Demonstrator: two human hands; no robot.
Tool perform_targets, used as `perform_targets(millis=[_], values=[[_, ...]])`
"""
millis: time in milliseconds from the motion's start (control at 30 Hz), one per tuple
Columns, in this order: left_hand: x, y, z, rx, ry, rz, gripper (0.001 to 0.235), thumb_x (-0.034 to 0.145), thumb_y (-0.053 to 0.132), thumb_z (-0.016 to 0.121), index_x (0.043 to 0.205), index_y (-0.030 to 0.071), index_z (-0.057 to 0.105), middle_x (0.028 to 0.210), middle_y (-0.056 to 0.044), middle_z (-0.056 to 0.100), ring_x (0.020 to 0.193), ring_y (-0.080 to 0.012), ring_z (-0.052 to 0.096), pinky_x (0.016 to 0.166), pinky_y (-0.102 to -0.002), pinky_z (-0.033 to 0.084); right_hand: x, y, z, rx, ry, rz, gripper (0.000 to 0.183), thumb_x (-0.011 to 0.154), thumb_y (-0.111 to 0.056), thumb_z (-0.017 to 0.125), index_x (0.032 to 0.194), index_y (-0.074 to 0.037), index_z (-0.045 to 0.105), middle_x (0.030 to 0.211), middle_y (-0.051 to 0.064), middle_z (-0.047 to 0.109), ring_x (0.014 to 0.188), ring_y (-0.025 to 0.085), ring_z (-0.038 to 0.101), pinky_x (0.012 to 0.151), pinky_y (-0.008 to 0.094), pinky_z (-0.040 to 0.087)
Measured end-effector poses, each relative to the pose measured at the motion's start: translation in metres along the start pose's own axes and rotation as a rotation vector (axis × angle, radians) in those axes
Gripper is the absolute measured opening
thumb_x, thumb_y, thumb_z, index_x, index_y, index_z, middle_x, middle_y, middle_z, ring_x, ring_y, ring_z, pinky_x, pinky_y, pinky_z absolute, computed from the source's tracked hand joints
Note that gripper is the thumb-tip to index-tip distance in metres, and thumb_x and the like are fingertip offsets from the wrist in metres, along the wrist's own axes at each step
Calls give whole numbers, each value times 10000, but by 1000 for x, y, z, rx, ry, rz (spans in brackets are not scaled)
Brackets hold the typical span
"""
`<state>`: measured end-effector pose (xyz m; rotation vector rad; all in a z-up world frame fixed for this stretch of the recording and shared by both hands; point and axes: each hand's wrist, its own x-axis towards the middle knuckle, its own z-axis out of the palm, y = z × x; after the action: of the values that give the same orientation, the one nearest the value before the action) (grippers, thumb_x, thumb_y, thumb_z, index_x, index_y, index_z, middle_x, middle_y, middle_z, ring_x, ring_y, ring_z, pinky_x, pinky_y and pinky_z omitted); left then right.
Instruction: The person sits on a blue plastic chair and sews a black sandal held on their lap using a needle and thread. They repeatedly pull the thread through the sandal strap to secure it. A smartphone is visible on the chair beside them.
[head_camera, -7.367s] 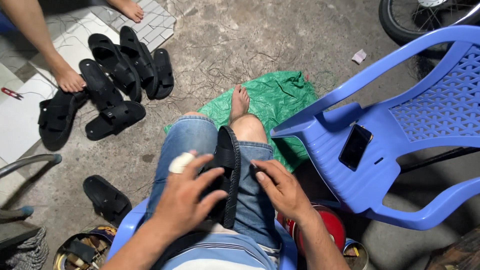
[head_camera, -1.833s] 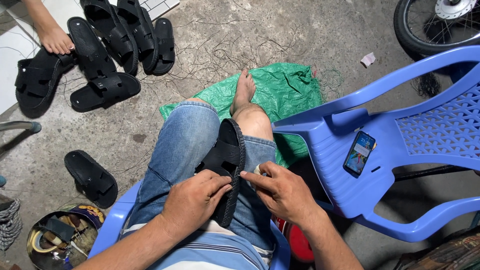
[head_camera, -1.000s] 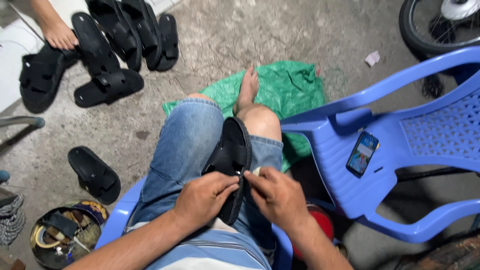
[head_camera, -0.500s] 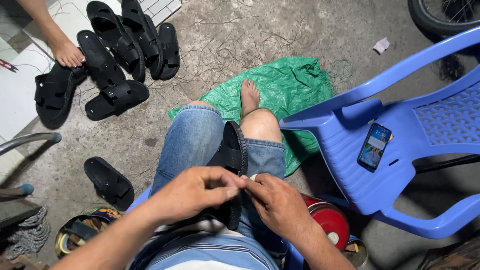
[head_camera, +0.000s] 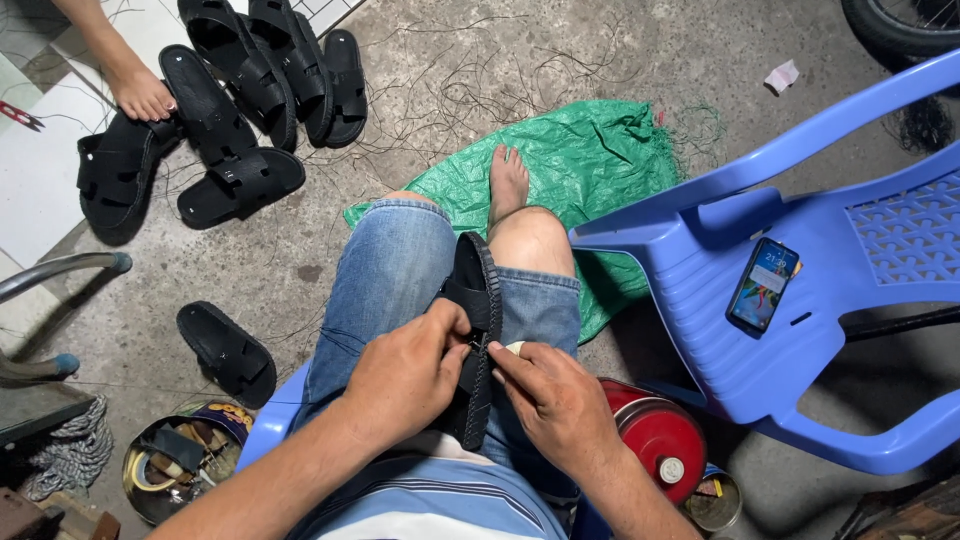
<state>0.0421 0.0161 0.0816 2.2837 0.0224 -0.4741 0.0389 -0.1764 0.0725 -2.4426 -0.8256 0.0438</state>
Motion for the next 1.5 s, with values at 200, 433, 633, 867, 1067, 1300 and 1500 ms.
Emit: perform_targets(millis=[200, 433, 633, 867, 1067, 1300, 1500], values=[[0, 13, -17, 94, -233, 248, 268, 745, 124, 448, 1008, 172, 432, 979, -62, 626, 828, -357, 596, 606, -529, 454, 3, -6, -6, 25, -24, 22, 286, 849, -149, 598, 1132, -117, 569, 848, 57, 576, 712, 237, 577, 591, 347, 479], [1, 6, -21, -94, -166, -79, 236, 760, 266, 517, 995, 250, 497, 841, 86, 683, 795, -230, 645, 687, -394, 452, 10, -4, -14, -29, -111, -25, 355, 844, -138, 582, 1194, -134, 522, 852, 66, 536, 693, 264, 564, 548, 377, 466], [-1, -1, -4, 55, -44, -92, 182, 812, 288, 522, 956, 215, 439, 851, 67, 674, 767, -307, 623, 611, -492, 452, -1, -8, 3, -15, -10, -20, 378, 877, -123, 573, 1238, -172, 471, 801, 55, 527, 653, 221, 532, 513, 350, 449], [-4, 4, -12, 171, -149, 330, 221, 741, 159, 508, 947, 162, 428, 897, -46, 607, 753, -344, 595, 510, -524, 450, -4, -11, 0, -14, -6, 19, 348, 864, -115, 586, 1201, -140, 497, 788, 66, 498, 626, 237, 503, 495, 370, 433], [16, -8, -10, -647, -313, -124, 97, 809, 106, 576, 890, 138, 618, 632, 23, 525, 478, -90, 489, 437, -223, 459, 25, -27, -78, -276, -743, 560, 519, 805, -331, 471, 1284, -522, 415, 930, 1, 482, 727, 285, 597, 601, 459, 466], [-10, -9, -18, -261, -161, -118, 157, 763, 357, 582, 881, 257, 607, 812, 101, 688, 624, -95, 578, 624, -269, 434, 8, -5, -49, 176, -347, 539, 521, 719, -404, 655, 1220, -295, 566, 855, -14, 703, 735, 121, 639, 710, 255, 458], [-28, -15, -3, 23, 47, 111, 229, 808, 364, 577, 996, 256, 506, 963, 115, 660, 821, -184, 648, 598, -397, 485, 4, 5, -4, 736, 28, 639, 93, 779, -155, 678, 773, -64, 697, 612, -40, 449, 528, 58, 378, 490, 199, 299]])
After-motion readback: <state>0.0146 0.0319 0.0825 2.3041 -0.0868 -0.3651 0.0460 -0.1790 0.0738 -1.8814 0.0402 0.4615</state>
